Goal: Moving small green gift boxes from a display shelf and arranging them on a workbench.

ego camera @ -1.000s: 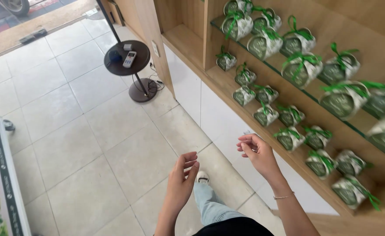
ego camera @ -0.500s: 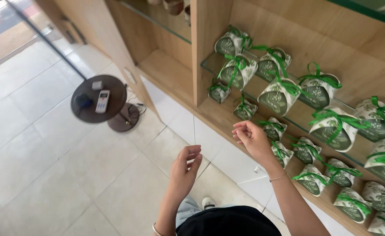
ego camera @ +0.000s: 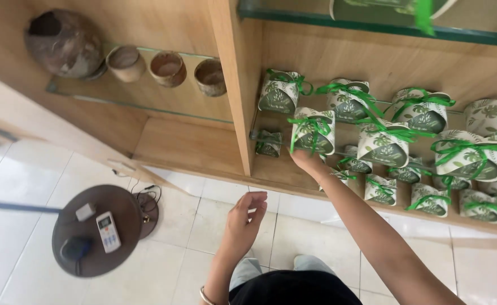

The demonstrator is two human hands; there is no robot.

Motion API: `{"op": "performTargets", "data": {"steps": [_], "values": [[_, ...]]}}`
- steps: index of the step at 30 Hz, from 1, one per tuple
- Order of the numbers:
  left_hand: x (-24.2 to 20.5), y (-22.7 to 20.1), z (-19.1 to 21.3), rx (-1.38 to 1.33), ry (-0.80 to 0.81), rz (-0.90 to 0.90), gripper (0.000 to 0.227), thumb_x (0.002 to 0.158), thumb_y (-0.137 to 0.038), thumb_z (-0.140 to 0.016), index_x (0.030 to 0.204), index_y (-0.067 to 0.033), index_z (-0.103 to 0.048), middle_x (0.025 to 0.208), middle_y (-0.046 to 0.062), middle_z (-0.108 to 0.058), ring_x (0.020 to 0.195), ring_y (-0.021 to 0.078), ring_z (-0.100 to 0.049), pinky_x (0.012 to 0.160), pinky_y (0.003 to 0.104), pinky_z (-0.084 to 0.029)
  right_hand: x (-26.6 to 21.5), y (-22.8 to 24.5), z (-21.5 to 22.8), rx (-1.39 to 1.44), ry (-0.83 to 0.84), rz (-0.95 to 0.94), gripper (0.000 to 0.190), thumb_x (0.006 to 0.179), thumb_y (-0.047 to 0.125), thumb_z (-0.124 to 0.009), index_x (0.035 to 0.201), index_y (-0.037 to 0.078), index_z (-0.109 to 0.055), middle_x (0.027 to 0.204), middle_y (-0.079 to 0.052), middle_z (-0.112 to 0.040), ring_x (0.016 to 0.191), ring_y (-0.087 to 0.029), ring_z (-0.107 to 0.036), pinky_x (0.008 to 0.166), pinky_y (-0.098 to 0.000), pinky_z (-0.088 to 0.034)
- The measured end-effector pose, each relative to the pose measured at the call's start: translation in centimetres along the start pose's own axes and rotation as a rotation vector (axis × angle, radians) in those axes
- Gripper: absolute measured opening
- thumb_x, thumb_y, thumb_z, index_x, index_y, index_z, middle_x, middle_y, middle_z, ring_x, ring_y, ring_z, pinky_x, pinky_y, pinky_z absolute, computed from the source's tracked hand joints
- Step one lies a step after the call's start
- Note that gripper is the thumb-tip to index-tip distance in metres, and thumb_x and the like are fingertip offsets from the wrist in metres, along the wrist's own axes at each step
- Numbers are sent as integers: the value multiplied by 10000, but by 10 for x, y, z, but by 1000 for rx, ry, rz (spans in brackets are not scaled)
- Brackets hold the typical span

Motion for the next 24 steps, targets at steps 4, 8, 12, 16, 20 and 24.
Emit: {"op": "performTargets", "data": {"steps": [4, 8, 12, 16, 20, 24], "values": [[11, 17, 21, 17, 98, 50, 184, 968, -119, -637, 1127, -31, -664, 1074, 95, -770, 990, 193, -759, 780, 329, -609, 33, 76, 71, 109, 14, -207, 423, 894, 102, -601, 1315, 89, -634, 1103, -192, -671, 993, -346, -656, 825, -464, -530], [12, 34, 37, 13, 200, 108, 172, 974, -112, -628, 1118, -26, -670, 1065, 104, -773, 971, 205, -757, 807, 324, -619, 35, 65, 28, 122, -34, -174, 296, 950, 132, -623, 1241, 82, -649, 1233, -186, -641, 1048, -383, -641, 875, -488, -527], [7, 52, 49, 13, 267, 155, 176, 966, -110, -622, 1112, -29, -677, 1066, 102, -775, 983, 201, -761, 806, 325, -627, 28, 72, 26, 33, 41, -363, 191, 976, 182, -612, 1135, 115, -696, 1244, -167, -625, 1011, -381, -637, 898, -523, -502], [7, 60, 54, -5, 320, 125, 170, 972, -116, -622, 1102, -24, -682, 1068, 94, -782, 998, 200, -762, 819, 326, -627, 12, 85, 42, -99, -44, -346, 229, 874, 151, -627, 1089, 121, -700, 1153, -177, -623, 994, -380, -631, 865, -503, -508], [17, 64, 49, 13, 341, 108, 267, 954, -135, -640, 1202, -36, -631, 1129, 110, -745, 1025, 225, -753, 803, 349, -621, -19, 104, 78, 213, 19, -513, 168, 989, 195, -589, 1114, 92, -634, 1036, -122, -661, 868, -309, -651, 744, -421, -502], [28, 36, 40, 52, 281, -90, 578, 900, -169, -753, 1392, -56, -473, 1378, 143, -591, 1168, 260, -676, 892, 372, -594, -63, 140, 138, 673, -28, -558, 133, 1059, 175, -564, 1066, 42, -575, 839, -76, -577, 752, -177, -520, 676, -311, -448]]}}
Point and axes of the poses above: each hand's wrist, its own x-axis towards the middle knuckle, its own z-axis out of the back of the hand, y = z × x, the point moved 7 cm from there along x, towards the middle knuckle
